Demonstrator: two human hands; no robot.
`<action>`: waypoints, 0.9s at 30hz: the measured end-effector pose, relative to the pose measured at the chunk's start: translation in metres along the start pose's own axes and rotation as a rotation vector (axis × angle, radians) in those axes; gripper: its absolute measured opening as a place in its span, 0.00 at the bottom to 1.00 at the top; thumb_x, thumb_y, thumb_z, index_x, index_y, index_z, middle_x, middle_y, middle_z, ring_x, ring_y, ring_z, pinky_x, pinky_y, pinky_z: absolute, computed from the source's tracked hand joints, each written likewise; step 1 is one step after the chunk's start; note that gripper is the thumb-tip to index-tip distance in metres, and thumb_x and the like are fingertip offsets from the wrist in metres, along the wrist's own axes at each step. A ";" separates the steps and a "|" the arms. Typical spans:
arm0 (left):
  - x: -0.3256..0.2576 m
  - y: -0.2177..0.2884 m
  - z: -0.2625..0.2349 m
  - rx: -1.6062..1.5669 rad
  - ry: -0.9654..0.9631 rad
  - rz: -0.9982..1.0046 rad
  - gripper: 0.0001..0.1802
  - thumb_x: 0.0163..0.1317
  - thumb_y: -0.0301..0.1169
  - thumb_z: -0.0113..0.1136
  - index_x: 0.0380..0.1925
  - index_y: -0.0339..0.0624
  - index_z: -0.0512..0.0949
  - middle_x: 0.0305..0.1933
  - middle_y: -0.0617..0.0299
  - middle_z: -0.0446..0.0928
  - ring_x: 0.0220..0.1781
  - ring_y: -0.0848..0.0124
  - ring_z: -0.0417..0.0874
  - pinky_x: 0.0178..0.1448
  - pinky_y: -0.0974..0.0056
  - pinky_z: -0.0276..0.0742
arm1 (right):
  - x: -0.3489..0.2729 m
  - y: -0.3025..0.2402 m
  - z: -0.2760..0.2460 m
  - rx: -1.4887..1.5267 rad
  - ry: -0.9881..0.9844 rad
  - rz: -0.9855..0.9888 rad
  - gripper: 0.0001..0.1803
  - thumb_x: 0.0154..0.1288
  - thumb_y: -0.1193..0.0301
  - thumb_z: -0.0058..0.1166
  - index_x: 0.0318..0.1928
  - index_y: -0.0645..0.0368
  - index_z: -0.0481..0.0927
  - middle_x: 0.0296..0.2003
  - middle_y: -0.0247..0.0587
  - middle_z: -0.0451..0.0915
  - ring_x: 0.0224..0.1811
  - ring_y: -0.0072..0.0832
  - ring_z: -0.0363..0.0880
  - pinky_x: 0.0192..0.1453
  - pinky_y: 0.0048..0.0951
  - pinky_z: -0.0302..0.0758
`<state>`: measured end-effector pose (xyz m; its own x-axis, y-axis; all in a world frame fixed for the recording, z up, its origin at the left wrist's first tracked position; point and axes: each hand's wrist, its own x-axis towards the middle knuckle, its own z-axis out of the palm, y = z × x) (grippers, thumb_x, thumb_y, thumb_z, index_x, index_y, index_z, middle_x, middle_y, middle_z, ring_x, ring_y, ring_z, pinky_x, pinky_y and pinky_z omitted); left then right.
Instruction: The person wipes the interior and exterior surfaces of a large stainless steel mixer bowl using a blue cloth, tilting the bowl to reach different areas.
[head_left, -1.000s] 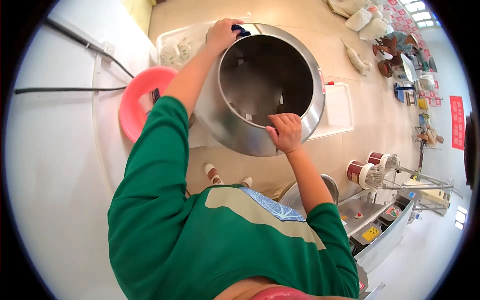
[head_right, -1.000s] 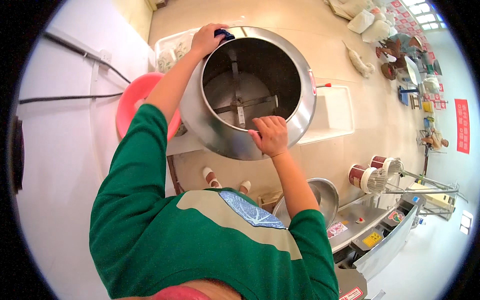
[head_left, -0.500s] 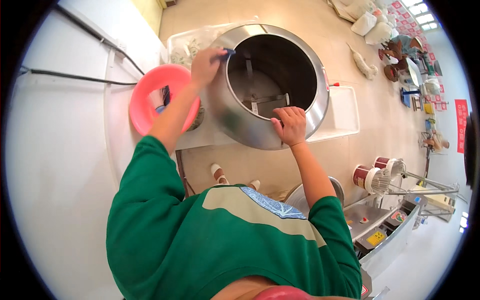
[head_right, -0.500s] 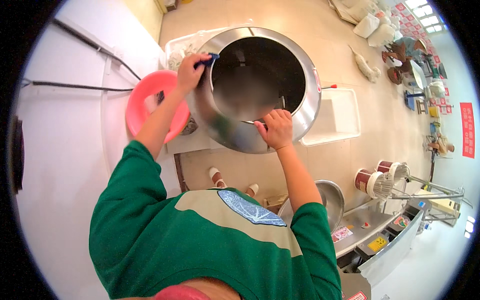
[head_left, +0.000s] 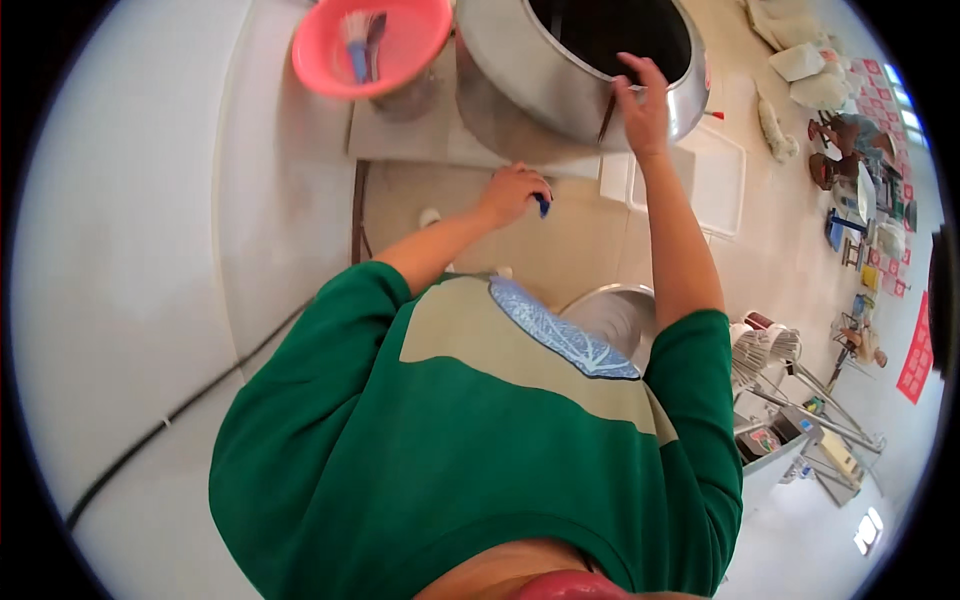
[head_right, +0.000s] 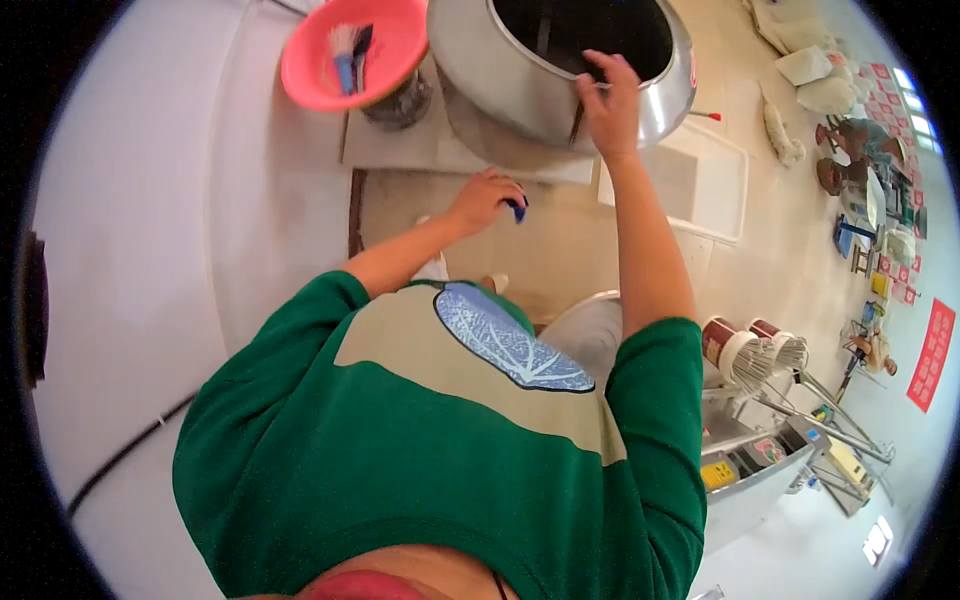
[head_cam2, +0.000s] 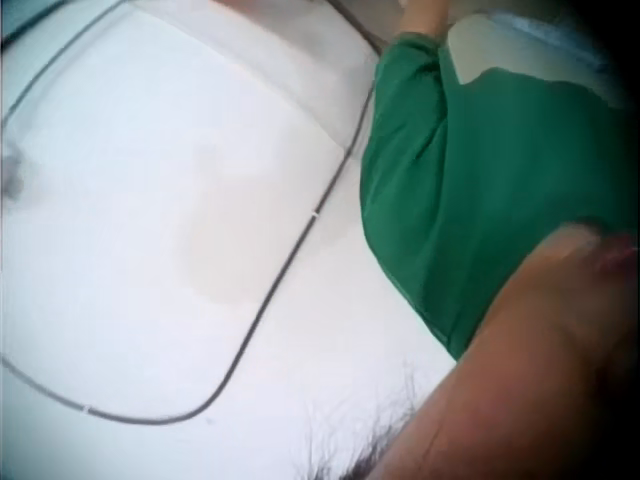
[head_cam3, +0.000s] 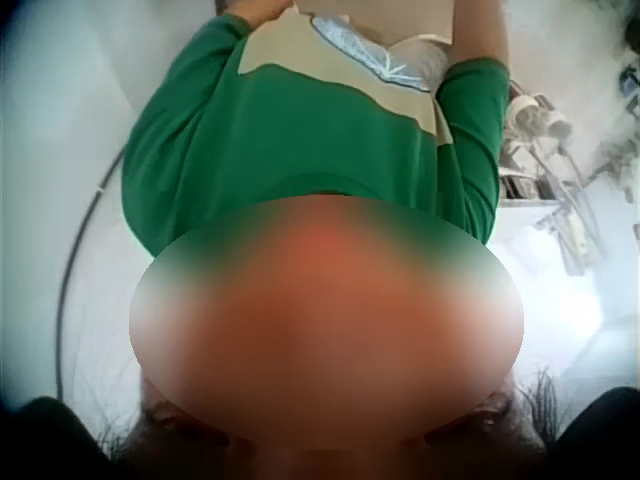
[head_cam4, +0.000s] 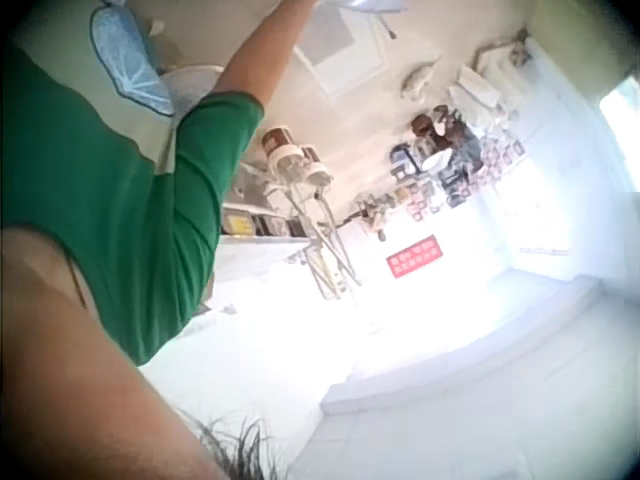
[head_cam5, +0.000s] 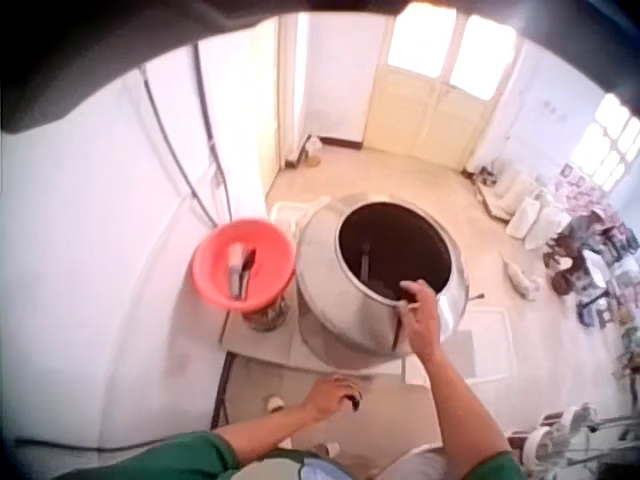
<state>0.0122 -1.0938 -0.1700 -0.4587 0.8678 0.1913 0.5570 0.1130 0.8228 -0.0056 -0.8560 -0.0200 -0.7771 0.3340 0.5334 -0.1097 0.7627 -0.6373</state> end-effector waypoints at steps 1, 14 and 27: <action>-0.012 0.008 0.002 -0.017 0.002 -0.029 0.14 0.47 0.20 0.58 0.35 0.47 0.82 0.43 0.64 0.82 0.43 0.58 0.75 0.53 0.58 0.69 | -0.013 -0.016 -0.011 -0.015 0.027 -0.008 0.12 0.64 0.68 0.53 0.47 0.57 0.80 0.46 0.40 0.81 0.58 0.39 0.71 0.63 0.36 0.65; -0.020 0.120 0.017 -0.870 -0.161 -0.524 0.21 0.68 0.42 0.54 0.58 0.48 0.74 0.63 0.60 0.66 0.62 0.69 0.68 0.65 0.63 0.64 | -0.265 -0.081 -0.048 0.976 -0.198 1.218 0.18 0.68 0.65 0.55 0.57 0.51 0.72 0.49 0.32 0.77 0.53 0.25 0.75 0.53 0.35 0.77; -0.043 0.124 0.026 -0.846 -0.324 -0.577 0.18 0.64 0.34 0.59 0.52 0.37 0.74 0.45 0.65 0.78 0.49 0.76 0.75 0.57 0.68 0.68 | -0.299 -0.094 -0.089 1.098 0.247 1.234 0.19 0.70 0.62 0.52 0.56 0.57 0.72 0.47 0.36 0.80 0.49 0.26 0.79 0.54 0.31 0.76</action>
<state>0.1187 -1.1043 -0.0902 -0.2246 0.8916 -0.3932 -0.4023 0.2827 0.8708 0.2916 -0.9782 -0.0702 -0.6242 0.5536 -0.5514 0.0166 -0.6961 -0.7177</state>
